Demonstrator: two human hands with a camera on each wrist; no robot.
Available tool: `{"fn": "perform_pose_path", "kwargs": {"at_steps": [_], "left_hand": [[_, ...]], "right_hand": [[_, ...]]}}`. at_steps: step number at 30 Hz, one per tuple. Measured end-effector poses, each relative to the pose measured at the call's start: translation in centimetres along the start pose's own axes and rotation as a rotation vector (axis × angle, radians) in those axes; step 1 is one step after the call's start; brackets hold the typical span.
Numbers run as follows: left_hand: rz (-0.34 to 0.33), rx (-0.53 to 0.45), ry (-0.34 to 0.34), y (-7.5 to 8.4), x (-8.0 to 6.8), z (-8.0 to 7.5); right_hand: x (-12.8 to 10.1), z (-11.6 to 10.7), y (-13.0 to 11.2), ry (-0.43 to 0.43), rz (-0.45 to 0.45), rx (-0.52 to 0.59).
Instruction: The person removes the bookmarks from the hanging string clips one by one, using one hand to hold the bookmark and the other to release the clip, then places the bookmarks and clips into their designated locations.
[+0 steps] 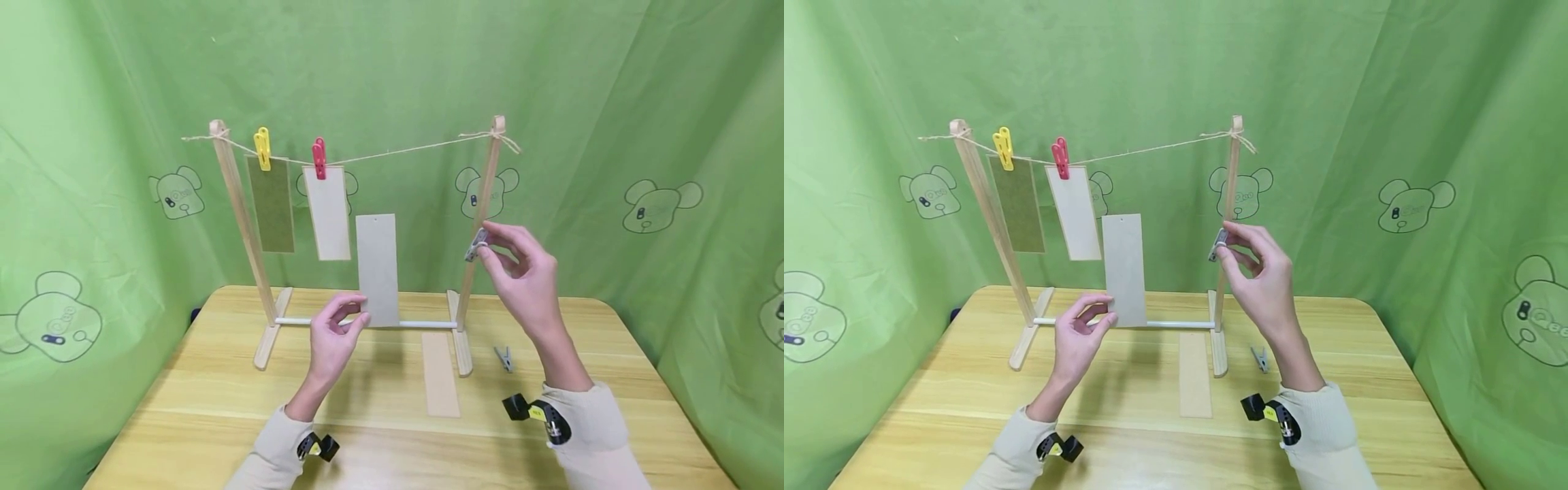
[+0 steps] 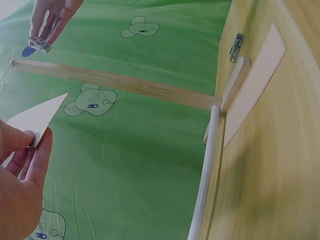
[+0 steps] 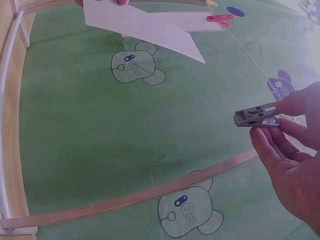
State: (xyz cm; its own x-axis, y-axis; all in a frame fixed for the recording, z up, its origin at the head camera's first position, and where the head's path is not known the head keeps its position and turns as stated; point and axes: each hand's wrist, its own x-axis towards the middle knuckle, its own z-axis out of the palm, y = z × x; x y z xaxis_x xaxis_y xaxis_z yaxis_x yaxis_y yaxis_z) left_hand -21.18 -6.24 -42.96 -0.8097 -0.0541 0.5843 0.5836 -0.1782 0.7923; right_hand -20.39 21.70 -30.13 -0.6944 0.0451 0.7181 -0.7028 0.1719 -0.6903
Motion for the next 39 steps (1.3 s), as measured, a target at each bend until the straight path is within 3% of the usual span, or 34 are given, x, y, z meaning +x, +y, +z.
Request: {"fn": "perform_pose_path", "kwargs": {"at_steps": [24, 34, 39], "left_hand": [[-0.085, -0.007, -0.024, -1.2, -1.4, -1.2], [-0.103, 0.041, -0.039, -1.5, -1.5, -1.6], [-0.139, 0.064, -0.05, -1.8, -2.2, -1.7]], "right_hand": [[-4.3, -1.9, 3.9, 0.031, 0.088, -0.064], [-5.4, -2.5, 5.0, 0.074, 0.115, -0.014], [-6.5, -2.8, 5.5, 0.097, 0.159, -0.045]]}}
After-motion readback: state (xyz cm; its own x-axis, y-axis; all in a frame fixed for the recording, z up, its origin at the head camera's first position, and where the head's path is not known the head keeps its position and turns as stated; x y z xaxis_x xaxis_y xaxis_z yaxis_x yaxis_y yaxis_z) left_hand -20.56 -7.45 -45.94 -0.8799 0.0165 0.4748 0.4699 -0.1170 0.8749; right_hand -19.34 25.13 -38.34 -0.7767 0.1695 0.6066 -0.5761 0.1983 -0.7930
